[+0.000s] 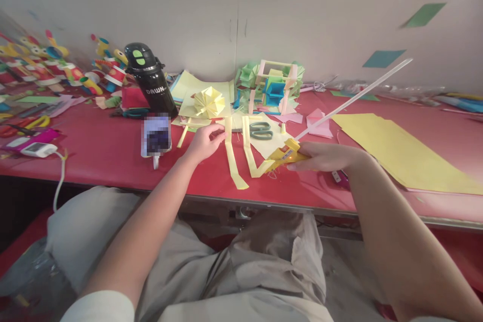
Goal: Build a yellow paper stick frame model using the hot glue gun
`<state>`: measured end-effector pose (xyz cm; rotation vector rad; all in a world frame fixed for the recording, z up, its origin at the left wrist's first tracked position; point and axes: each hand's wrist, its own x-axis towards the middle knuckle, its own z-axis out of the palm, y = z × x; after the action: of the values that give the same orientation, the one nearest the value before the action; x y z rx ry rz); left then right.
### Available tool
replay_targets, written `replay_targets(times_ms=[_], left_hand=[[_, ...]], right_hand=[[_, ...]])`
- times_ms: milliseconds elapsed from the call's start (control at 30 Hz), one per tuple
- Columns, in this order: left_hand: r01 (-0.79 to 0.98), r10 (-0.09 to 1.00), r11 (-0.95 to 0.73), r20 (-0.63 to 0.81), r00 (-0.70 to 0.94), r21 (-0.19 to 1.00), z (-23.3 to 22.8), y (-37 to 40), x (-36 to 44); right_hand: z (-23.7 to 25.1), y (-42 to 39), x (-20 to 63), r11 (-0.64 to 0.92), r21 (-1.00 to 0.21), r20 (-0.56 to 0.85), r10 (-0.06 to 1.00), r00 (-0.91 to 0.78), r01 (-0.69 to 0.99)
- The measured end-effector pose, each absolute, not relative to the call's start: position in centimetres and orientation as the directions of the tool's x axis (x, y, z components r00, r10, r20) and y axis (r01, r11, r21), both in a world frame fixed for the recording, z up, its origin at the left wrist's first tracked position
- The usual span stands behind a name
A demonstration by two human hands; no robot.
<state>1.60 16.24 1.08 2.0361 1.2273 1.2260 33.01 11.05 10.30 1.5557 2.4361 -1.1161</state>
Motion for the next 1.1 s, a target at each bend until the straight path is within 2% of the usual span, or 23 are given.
replay_targets(times_ms=[100,233,333,467,533,633,867,1100], left_hand=[[0.463,0.866,-0.497,0.455,0.209,0.734,1.2,16.2,1.6],[0.467,0.866,-0.498,0.454,0.212,0.731,1.4,16.0,1.6],[0.475,0.869,-0.492,0.446,0.216,0.729,1.4,16.0,1.6],[0.502,0.872,-0.486,0.439,0.217,0.715,1.2,16.2,1.4],[0.514,0.877,-0.476,0.429,0.216,0.714,1.0,16.4,1.4],[0.524,0.881,-0.469,0.423,0.213,0.711,0.8,16.6,1.2],[0.513,0.886,-0.457,0.425,0.186,0.727,0.8,16.8,1.1],[0.457,0.881,-0.467,0.439,0.174,0.757,1.1,16.8,0.9]], right_hand=[[10.9,10.9,33.2,0.196,-0.54,-0.487,0.721,-0.494,0.818],[11.3,10.7,34.0,0.11,-0.419,-0.498,0.803,-0.329,0.902],[11.0,10.7,34.7,0.066,-0.423,-0.421,0.869,-0.26,0.904],[9.4,11.0,35.3,-0.041,-0.521,-0.205,0.976,-0.079,0.852],[8.1,11.5,35.6,-0.037,-0.626,-0.067,0.998,-0.006,0.779],[6.1,12.7,36.0,-0.072,-0.656,0.07,0.985,0.156,0.751],[4.1,16.1,36.0,-0.247,-0.607,0.106,0.917,0.385,0.755],[3.2,17.6,35.1,-0.279,-0.511,0.085,0.925,0.371,0.813]])
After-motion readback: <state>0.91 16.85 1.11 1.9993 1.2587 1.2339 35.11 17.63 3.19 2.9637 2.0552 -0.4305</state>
